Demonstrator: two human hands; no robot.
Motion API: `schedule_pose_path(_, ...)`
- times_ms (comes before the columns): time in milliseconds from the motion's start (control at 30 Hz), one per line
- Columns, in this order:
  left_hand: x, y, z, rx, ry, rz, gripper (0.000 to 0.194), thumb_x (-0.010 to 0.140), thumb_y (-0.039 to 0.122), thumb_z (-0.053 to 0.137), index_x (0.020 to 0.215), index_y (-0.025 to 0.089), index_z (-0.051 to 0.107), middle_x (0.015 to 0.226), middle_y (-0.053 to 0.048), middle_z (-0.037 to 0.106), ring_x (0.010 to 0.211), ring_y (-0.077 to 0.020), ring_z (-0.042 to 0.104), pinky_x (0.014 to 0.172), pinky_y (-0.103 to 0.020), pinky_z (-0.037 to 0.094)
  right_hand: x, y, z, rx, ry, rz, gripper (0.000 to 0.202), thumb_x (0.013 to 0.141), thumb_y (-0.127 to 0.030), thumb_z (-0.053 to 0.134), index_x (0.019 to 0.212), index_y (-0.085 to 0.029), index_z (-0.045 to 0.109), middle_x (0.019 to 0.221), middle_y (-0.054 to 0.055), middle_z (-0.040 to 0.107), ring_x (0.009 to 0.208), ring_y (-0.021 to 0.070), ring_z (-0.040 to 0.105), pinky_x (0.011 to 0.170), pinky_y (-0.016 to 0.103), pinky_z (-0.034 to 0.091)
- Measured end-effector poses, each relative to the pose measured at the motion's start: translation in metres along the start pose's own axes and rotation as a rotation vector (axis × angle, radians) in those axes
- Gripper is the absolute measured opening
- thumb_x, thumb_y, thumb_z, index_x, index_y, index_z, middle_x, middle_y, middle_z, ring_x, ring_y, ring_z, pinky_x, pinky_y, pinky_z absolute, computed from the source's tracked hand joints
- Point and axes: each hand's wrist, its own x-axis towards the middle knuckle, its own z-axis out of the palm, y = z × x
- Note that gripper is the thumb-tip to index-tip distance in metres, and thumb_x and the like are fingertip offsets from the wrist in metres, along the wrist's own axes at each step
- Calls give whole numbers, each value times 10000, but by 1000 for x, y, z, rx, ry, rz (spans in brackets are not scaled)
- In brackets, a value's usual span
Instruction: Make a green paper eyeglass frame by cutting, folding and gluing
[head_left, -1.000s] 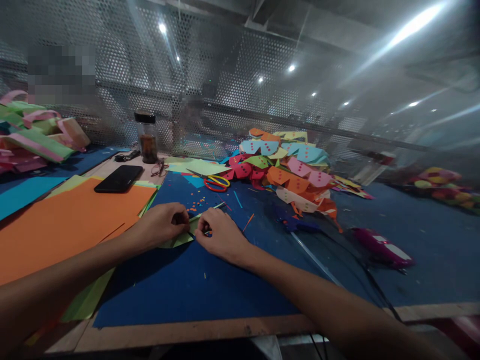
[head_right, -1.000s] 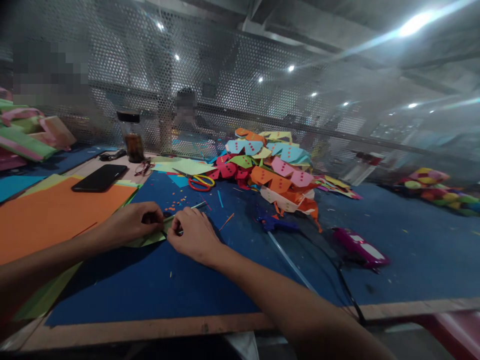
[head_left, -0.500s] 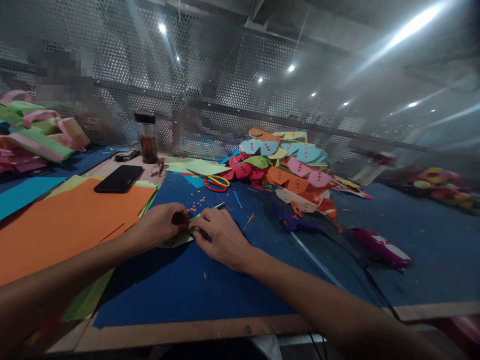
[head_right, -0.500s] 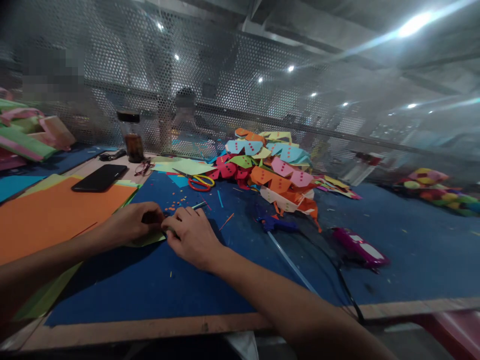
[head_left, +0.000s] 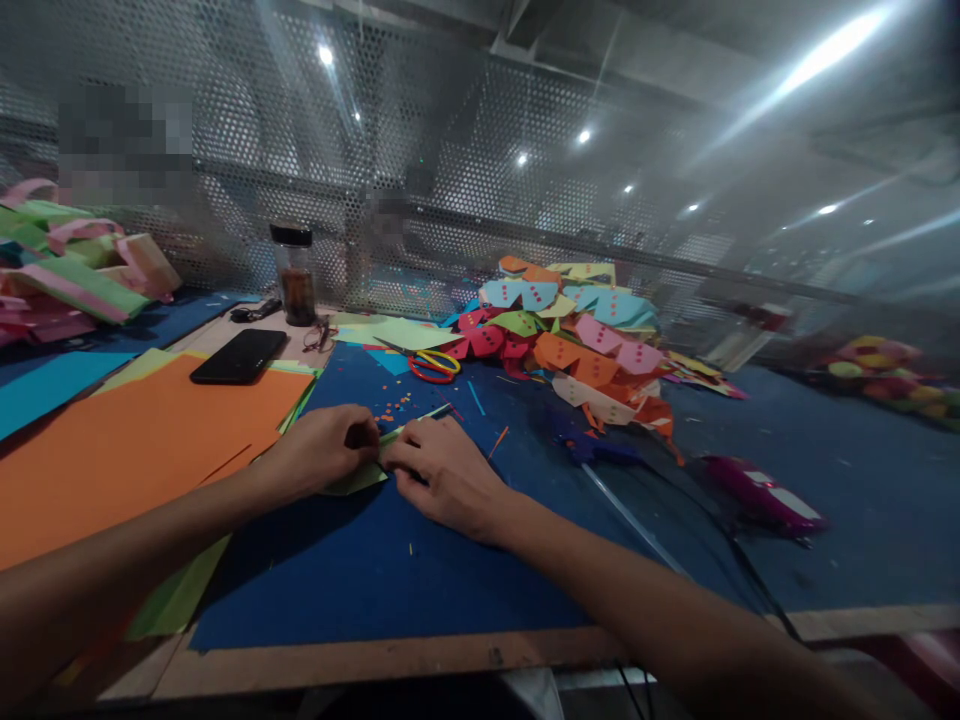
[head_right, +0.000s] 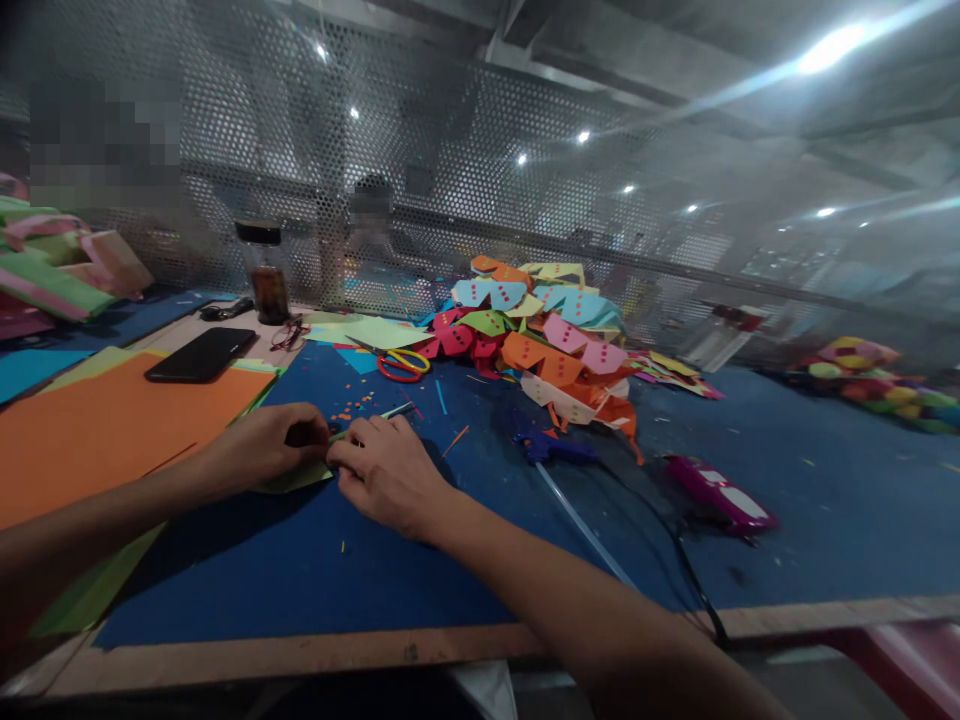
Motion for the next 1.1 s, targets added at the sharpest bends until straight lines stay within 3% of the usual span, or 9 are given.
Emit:
schedule_pose_path(633,-1,2,-2,-20,-7,3,140,774,282,583,845,219,685,813,-19,733,740,-205,657,624,-275,415,-5,3,-1,57,26,-12,190,861,-109,526,996,-186,636,996,60,658,944,204,560,792,322,358)
schedule_pose_path(900,-2,2,-3,-10,0,11,153,762,230,570,855,216,689,818,-17,729,741,-197,655,627,-269,413,-4,3,-1,56,19,1,156,825,-84,516,892,-180,618,931,57,644,901,201,552,785,324,363)
schedule_pose_path(1100,-2,3,-4,-15,-6,12,132,771,251,576,836,218,686,793,-10,732,722,-193,656,613,-262,408,-3,3,3,46,8,-22,304,848,-97,528,1104,-197,658,1027,69,647,958,213,539,817,339,373)
